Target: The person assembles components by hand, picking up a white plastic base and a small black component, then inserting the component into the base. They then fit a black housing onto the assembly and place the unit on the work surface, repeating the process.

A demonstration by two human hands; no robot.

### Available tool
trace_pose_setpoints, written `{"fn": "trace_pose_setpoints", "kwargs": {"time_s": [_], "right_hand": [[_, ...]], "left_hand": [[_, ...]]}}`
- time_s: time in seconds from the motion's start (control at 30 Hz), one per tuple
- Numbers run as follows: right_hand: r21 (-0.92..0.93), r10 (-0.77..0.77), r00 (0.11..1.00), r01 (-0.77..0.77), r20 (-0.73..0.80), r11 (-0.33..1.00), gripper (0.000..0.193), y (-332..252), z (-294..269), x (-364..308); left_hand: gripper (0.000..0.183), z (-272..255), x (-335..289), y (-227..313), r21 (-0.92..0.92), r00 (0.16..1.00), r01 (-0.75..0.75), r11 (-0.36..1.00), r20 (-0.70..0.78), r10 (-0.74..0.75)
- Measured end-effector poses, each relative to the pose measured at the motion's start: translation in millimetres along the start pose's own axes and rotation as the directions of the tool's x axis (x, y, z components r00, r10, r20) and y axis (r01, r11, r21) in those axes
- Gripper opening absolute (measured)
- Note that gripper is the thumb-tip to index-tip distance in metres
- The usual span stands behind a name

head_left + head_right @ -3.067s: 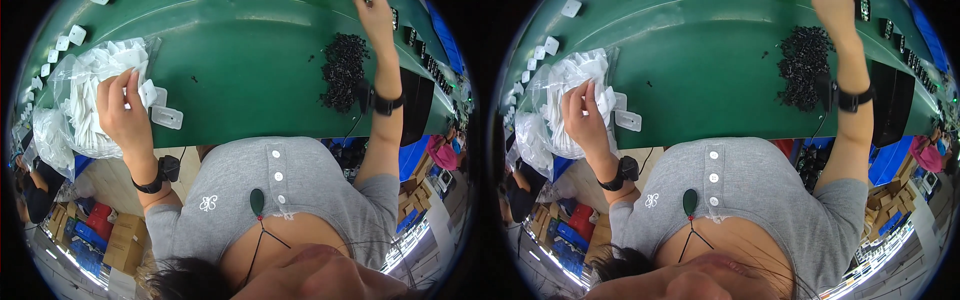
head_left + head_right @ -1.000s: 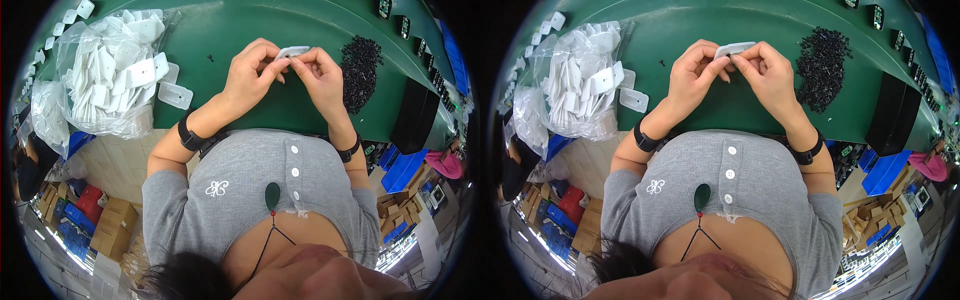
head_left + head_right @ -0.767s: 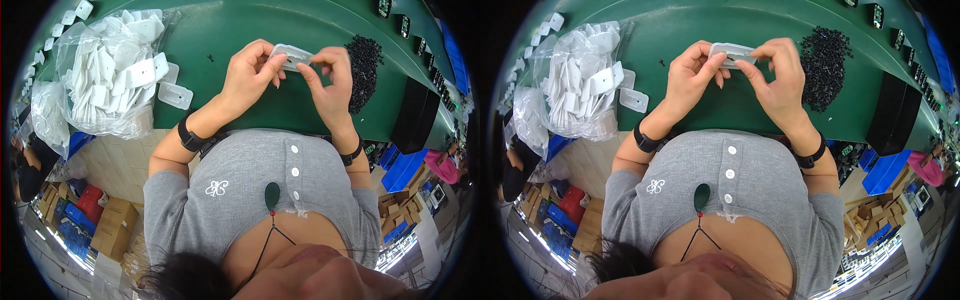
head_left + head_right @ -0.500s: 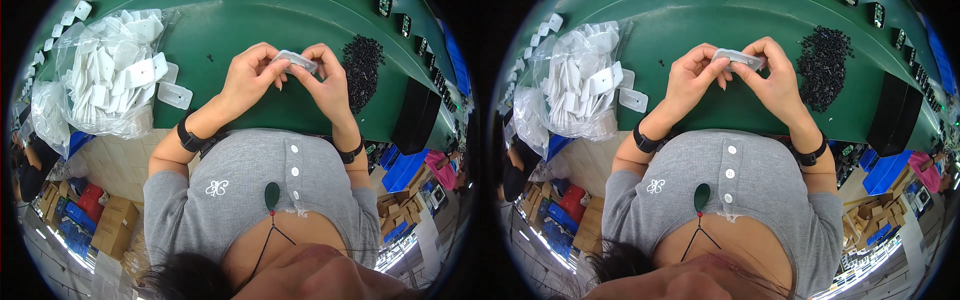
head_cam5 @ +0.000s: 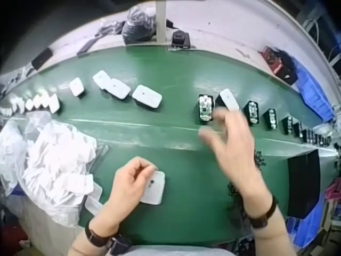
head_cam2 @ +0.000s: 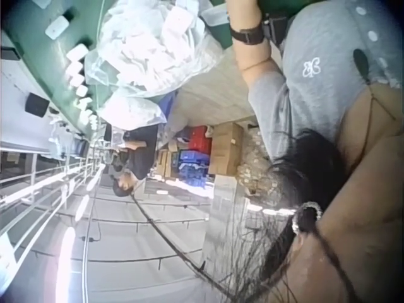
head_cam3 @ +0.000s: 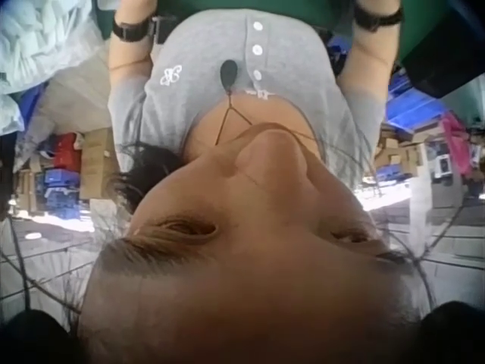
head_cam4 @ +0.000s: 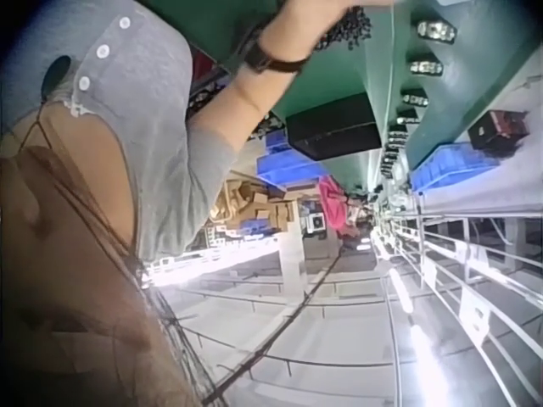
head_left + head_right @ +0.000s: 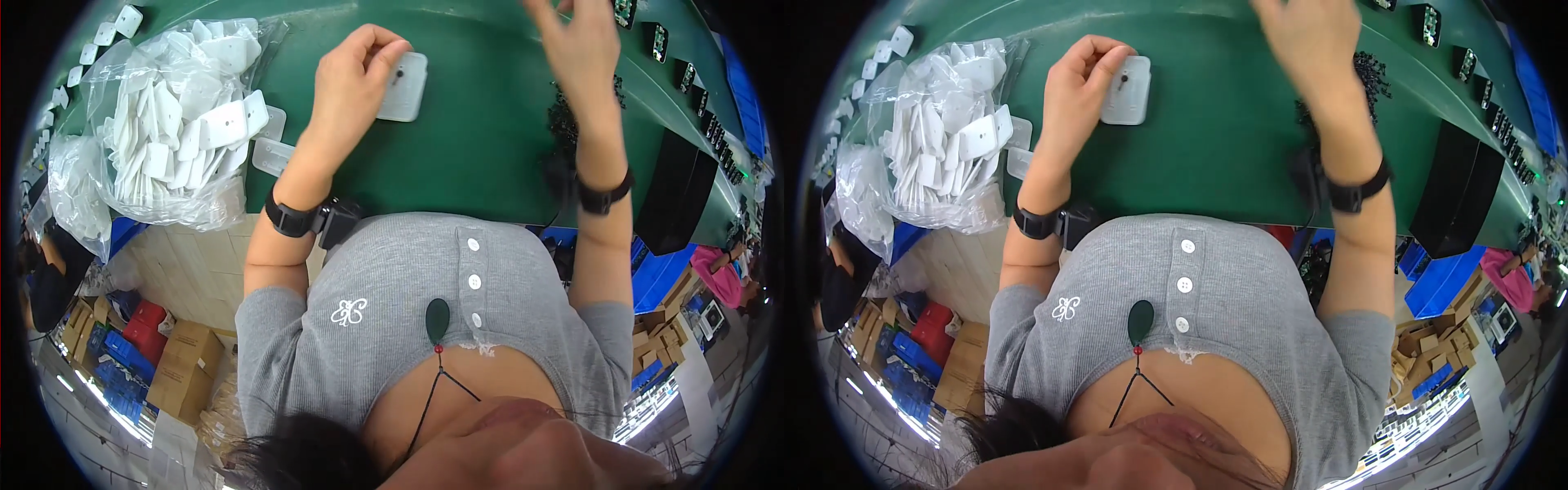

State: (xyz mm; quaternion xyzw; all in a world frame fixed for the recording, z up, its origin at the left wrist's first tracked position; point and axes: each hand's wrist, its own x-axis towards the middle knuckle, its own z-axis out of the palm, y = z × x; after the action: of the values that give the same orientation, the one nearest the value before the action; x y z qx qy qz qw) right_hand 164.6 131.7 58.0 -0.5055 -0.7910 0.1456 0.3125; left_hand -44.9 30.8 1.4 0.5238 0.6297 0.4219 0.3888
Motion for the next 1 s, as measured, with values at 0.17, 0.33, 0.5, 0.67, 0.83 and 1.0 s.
{"fn": "trace_pose_setpoints", "kwargs": {"time_s": [0.17, 0.33, 0.5, 0.67, 0.83, 1.0], "right_hand": [[-0.569, -0.152, 0.985, 0.082, -0.077, 0.818, 0.033, 38, 20, 69], [-0.58, -0.104, 0.99, 0.141, 0.097, 0.802, 0.034, 51, 36, 70], [0.062, 0.104, 0.992, -0.109, 0.071, 0.992, 0.029, 48, 8, 24], [0.36, 0.125, 0.984, -0.164, 0.129, 0.918, 0.036, 40, -7, -56], [0.135, 0.031, 0.993, -0.047, 0.117, 0.99, 0.032, 28, -11, -80], [0.189, -0.142, 0.984, 0.12, 0.104, 0.975, 0.035, 0, -9, -75]], "left_hand": [[0.016, 6, 9, 5, 0.384, 0.968, -0.25, 0.889, 0.063, 0.245], [0.045, 6, -8, 7, 0.585, 0.901, -0.377, 0.718, 0.051, 0.431], [0.072, 10, -30, 9, 0.646, 0.91, -0.373, 0.667, 0.112, 0.4], [0.061, 15, -24, 1, 0.579, 0.871, -0.474, 0.663, 0.195, 0.451], [0.054, 14, -20, -2, 0.5, 0.799, -0.592, 0.633, 0.254, 0.546], [0.052, 3, -21, -7, 0.271, 0.835, -0.549, 0.791, 0.13, 0.535]]}}
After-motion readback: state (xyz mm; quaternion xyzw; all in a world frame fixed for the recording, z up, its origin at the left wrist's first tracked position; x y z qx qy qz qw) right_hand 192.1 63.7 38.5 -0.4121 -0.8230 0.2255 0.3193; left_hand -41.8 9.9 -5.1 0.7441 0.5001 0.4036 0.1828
